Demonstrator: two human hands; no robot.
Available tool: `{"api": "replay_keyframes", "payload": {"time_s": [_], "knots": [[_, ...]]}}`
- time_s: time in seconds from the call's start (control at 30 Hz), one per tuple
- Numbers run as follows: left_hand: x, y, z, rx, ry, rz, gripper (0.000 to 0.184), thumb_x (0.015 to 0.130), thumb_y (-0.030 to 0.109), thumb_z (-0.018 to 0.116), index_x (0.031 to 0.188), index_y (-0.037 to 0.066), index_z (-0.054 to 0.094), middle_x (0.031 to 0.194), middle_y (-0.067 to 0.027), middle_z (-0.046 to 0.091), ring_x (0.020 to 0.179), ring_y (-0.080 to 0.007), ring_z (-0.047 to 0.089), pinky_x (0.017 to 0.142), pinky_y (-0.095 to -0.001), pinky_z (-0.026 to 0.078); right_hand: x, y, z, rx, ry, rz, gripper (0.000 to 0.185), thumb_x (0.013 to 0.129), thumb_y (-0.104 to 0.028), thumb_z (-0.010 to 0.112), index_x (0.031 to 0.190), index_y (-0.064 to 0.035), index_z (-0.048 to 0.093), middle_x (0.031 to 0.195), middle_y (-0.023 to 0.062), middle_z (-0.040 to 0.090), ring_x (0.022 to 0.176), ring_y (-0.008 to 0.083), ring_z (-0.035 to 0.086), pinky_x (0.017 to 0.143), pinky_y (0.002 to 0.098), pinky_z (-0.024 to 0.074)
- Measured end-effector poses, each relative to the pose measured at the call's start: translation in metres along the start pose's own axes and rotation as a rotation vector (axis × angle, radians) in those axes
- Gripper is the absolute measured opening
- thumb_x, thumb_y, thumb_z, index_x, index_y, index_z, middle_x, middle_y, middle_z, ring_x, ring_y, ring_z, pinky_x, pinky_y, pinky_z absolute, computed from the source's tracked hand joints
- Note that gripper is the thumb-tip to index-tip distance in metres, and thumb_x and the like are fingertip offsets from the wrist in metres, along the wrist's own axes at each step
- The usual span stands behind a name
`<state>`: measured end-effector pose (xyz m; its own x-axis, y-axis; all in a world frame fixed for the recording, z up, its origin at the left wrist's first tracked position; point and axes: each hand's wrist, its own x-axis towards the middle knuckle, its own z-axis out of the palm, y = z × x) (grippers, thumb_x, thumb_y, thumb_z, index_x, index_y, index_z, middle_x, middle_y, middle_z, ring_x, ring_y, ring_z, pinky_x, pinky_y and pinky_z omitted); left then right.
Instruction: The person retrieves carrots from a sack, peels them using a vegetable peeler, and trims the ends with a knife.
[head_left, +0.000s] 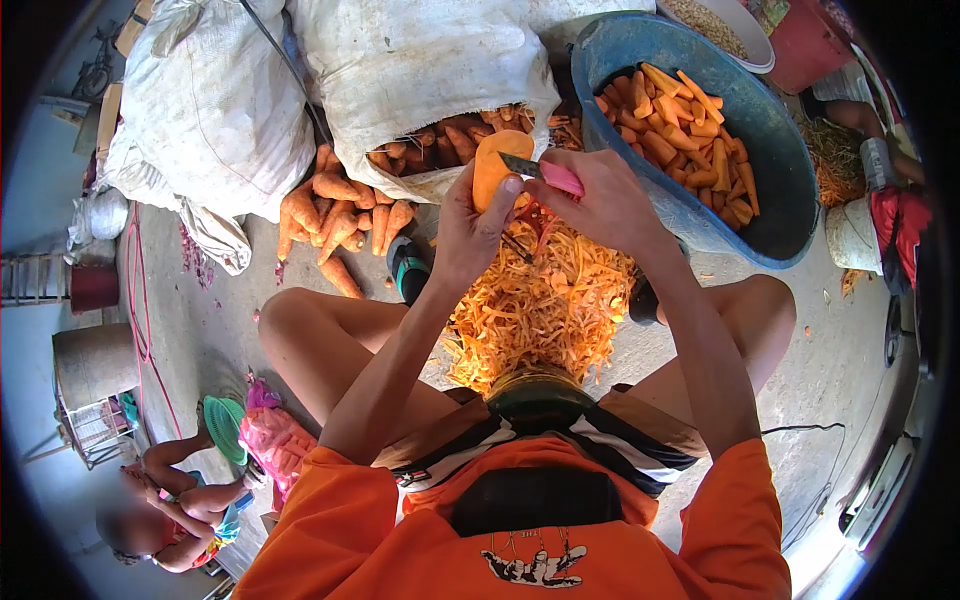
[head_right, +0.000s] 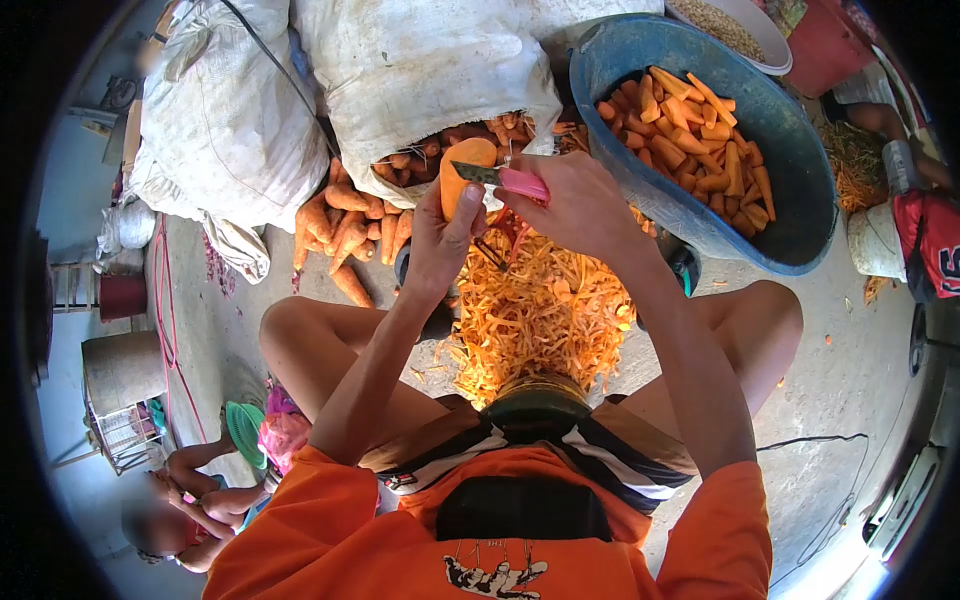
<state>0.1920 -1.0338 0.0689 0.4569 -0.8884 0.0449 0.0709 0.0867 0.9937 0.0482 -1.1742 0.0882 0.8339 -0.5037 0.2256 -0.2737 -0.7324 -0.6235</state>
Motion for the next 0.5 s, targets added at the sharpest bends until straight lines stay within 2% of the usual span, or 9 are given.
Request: {"api": "replay_keyframes", "payload": {"time_s": [0.1,0.13,0.2,0.27,0.3,0.37,0.4,0.43,0.5], "knots": [[0.0,-0.005,-0.001,-0.019,0.032,0.026,0.034,0.108,0.036,0.059,0.121,0.005,0.059,0.076,0.0056,0.052,0.064,-0.0025,0.044,0.058,-0.0214,0.038,-0.002,0.001,0.0,-0.021,-0.059,0.071,0.038,0.094,-0.039,0.071,0.116,-0.008,0.072,0.099,0.021,0.072,0.099,0.0405,0.067,0.085,0.0484,0.0524],[0.001,-0.005,-0.006,-0.052,-0.019,-0.01,0.038,0.107,0.034,0.062,0.128,0.003,0.058,0.083,0.005,0.055,0.069,-0.0021,0.047,0.061,-0.0204,0.04,0.0,0.002,-0.001,-0.019,-0.057,0.071,0.038,0.094,-0.039,0.071,0.116,-0.008,0.072,0.099,0.021,0.072,0.099,0.0405,0.067,0.085,0.0484,0.0524],[-0.001,0.0,-0.012,-0.085,-0.067,-0.046,0.043,0.105,0.031,0.065,0.136,0.002,0.057,0.09,0.0044,0.058,0.073,-0.0017,0.05,0.065,-0.0195,0.043,0.009,0.011,-0.004,0.045,-0.151,0.29,0.038,0.095,-0.04,0.07,0.113,-0.0058,0.072,0.097,0.0213,0.072,0.099,0.04,0.068,0.085,0.0482,0.0519],[-0.006,0.011,-0.011,0.161,-0.275,0.297,0.042,0.105,0.033,0.065,0.132,0.002,0.059,0.09,0.0045,0.058,0.073,-0.0025,0.049,0.065,-0.0211,0.042,0.006,0.076,-0.005,-0.025,-0.223,0.332,0.039,0.095,-0.041,0.07,0.105,-0.0032,0.073,0.084,0.0187,0.07,0.083,0.0368,0.07,0.078,0.0459,0.052],[-0.005,0.01,-0.014,0.164,-0.289,0.296,0.042,0.105,0.033,0.065,0.132,0.002,0.059,0.09,0.0045,0.058,0.073,-0.0025,0.049,0.065,-0.0211,0.042,0.008,0.107,-0.018,0.028,-0.264,0.354,0.04,0.095,-0.042,0.07,0.1,-0.0027,0.073,0.08,0.0175,0.069,0.079,0.0341,0.069,0.076,0.0448,0.0516],[-0.008,0.005,-0.025,-0.095,-0.251,-0.021,0.04,0.104,0.037,0.066,0.121,0.001,0.062,0.087,0.0035,0.059,0.073,-0.0044,0.051,0.065,-0.0236,0.043,0.003,0.125,-0.039,0.02,-0.256,0.412,0.042,0.094,-0.044,0.071,0.096,-0.0019,0.072,0.078,0.0155,0.067,0.075,0.029,0.068,0.075,0.042,0.0511],[-0.007,0.013,-0.029,-0.029,-0.244,-0.157,0.042,0.104,0.043,0.064,0.107,0.001,0.063,0.08,0.0018,0.06,0.069,-0.0066,0.054,0.063,-0.0257,0.045,0.005,0.114,-0.059,-0.049,-0.21,0.438,0.044,0.094,-0.045,0.072,0.095,-0.0015,0.071,0.079,0.0147,0.067,0.076,0.0266,0.067,0.075,0.0403,0.051],[-0.007,0.014,-0.034,-0.032,-0.223,-0.152,0.042,0.104,0.043,0.064,0.107,0.001,0.063,0.08,0.0018,0.06,0.069,-0.0066,0.054,0.063,-0.0257,0.045,0.005,0.101,-0.075,-0.052,-0.223,0.421,0.044,0.094,-0.045,0.072,0.095,-0.0015,0.071,0.079,0.0147,0.067,0.076,0.0266,0.067,0.075,0.0403,0.051],[-0.003,0.015,-0.04,0.371,-0.388,-0.532,0.057,0.101,0.06,0.061,0.101,0.003,0.066,0.071,-0.0004,0.059,0.066,-0.0076,0.057,0.06,-0.024,0.042,-0.007,0.077,-0.102,-0.115,-0.039,0.482,0.045,0.093,-0.046,0.072,0.095,-0.001,0.07,0.08,0.0152,0.067,0.076,0.027,0.066,0.075,0.0393,0.0506]]}}
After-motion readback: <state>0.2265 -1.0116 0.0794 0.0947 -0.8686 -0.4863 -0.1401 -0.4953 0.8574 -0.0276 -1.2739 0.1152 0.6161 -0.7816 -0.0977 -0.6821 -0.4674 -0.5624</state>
